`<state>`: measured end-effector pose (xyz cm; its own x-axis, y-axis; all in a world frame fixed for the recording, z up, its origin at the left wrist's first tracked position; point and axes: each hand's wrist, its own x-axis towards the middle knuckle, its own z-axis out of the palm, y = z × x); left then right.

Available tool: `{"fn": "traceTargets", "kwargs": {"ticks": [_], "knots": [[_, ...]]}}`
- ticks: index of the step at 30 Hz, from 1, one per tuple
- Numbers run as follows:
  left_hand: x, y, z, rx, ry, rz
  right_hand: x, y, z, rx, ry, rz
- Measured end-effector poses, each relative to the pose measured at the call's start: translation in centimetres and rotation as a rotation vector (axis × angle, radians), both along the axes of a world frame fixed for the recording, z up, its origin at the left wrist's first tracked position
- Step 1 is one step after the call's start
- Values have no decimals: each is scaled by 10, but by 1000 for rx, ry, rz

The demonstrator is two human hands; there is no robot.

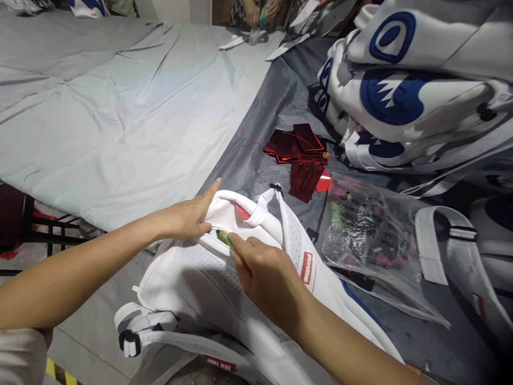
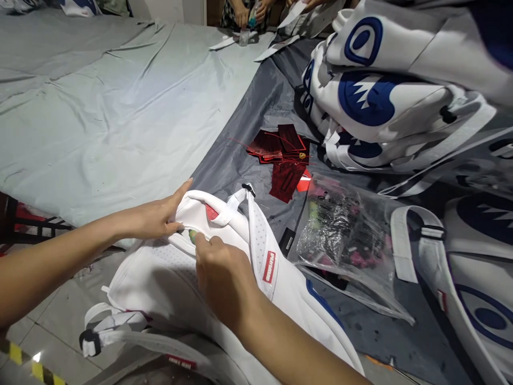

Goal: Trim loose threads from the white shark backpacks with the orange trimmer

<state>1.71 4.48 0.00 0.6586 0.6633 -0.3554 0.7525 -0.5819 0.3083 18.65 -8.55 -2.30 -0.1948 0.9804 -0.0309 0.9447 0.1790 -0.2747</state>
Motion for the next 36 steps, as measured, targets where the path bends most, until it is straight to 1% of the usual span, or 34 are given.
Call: {"fn": "traceTargets", "kwargs": {"ticks": [3, 5, 7, 9, 12, 14, 18, 21, 24, 28, 32, 36], "knots": [[8, 0, 5, 27, 133, 16, -1, 0, -6, 34, 110, 30], [14, -2, 6, 76, 205, 44, -1, 2, -11, 55, 161, 8], [19, -4, 4, 121, 239, 87, -1, 4, -12, 45, 214, -27], [21, -6, 1, 154, 241, 124, 1, 6, -9, -3, 248, -56], [19, -5, -6, 160, 204, 114, 3, 11, -3, -86, 233, -62], [15, -5, -7, 161, 167, 88, 2, 13, 0, -101, 242, -49], [7, -10, -5, 174, 67, 85, -4, 9, 3, -37, 287, 0], [4, -9, -8, 148, 9, 132, -6, 7, 4, -6, 202, 17], [4, -6, -10, 134, -35, 142, -5, 10, 5, 12, 156, -1], [1, -10, -8, 103, -77, 139, -2, 14, 2, -8, 256, 33], [-2, -13, -7, 101, -102, 158, -3, 16, -1, 50, 296, -3], [-3, -15, -8, 113, -123, 162, -3, 17, 2, 14, 333, 39]]}}
